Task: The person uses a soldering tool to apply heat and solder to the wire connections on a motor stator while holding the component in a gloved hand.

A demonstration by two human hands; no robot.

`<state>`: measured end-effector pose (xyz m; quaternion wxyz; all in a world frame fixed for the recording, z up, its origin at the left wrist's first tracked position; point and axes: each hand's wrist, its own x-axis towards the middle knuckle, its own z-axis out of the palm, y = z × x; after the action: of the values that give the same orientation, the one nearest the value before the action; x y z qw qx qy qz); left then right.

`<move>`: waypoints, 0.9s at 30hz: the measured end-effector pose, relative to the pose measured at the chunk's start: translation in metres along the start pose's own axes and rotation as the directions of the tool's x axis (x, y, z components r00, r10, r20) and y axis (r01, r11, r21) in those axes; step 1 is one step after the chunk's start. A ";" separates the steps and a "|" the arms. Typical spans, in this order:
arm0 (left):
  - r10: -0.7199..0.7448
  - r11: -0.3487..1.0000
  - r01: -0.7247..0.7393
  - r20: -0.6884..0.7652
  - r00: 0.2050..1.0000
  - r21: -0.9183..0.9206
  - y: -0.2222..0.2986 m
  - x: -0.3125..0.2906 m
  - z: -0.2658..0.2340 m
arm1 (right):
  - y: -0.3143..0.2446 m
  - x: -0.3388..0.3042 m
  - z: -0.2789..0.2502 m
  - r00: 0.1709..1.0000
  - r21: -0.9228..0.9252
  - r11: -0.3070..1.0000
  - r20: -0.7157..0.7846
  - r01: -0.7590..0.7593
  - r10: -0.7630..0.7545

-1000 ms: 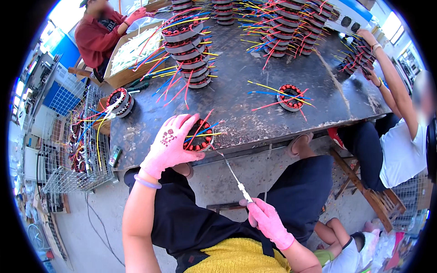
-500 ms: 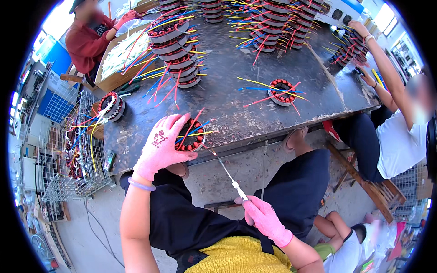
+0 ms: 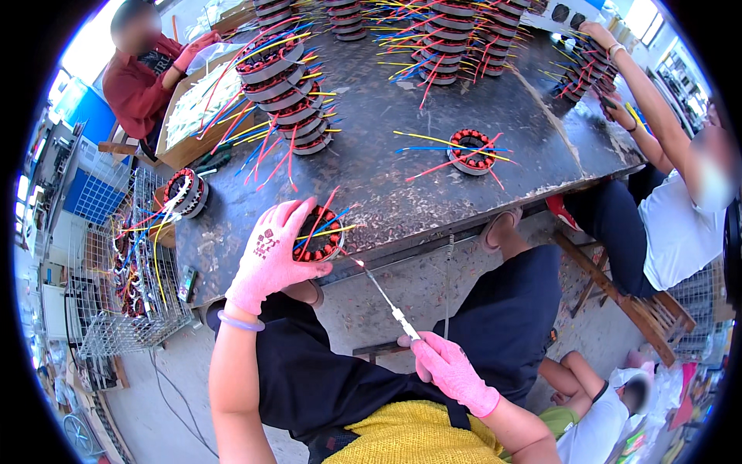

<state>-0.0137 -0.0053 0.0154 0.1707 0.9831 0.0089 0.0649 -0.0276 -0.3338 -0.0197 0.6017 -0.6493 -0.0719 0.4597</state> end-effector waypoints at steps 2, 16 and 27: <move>0.000 1.000 0.000 0.002 1.000 -0.001 -0.001 0.000 0.000 | -0.001 0.000 0.000 1.000 0.013 1.000 -0.001 -0.007 0.007; -0.003 1.000 0.003 0.001 1.000 -0.007 -0.001 0.000 0.001 | -0.002 -0.001 0.001 0.999 0.030 0.999 -0.010 -0.036 0.036; -0.002 1.000 0.002 -0.009 1.000 0.005 0.001 -0.001 0.001 | -0.002 -0.001 0.001 0.999 0.012 0.999 -0.014 -0.035 0.035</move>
<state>-0.0142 -0.0063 0.0147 0.1683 0.9833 0.0108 0.0691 -0.0277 -0.3331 -0.0179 0.5979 -0.6501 -0.0534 0.4659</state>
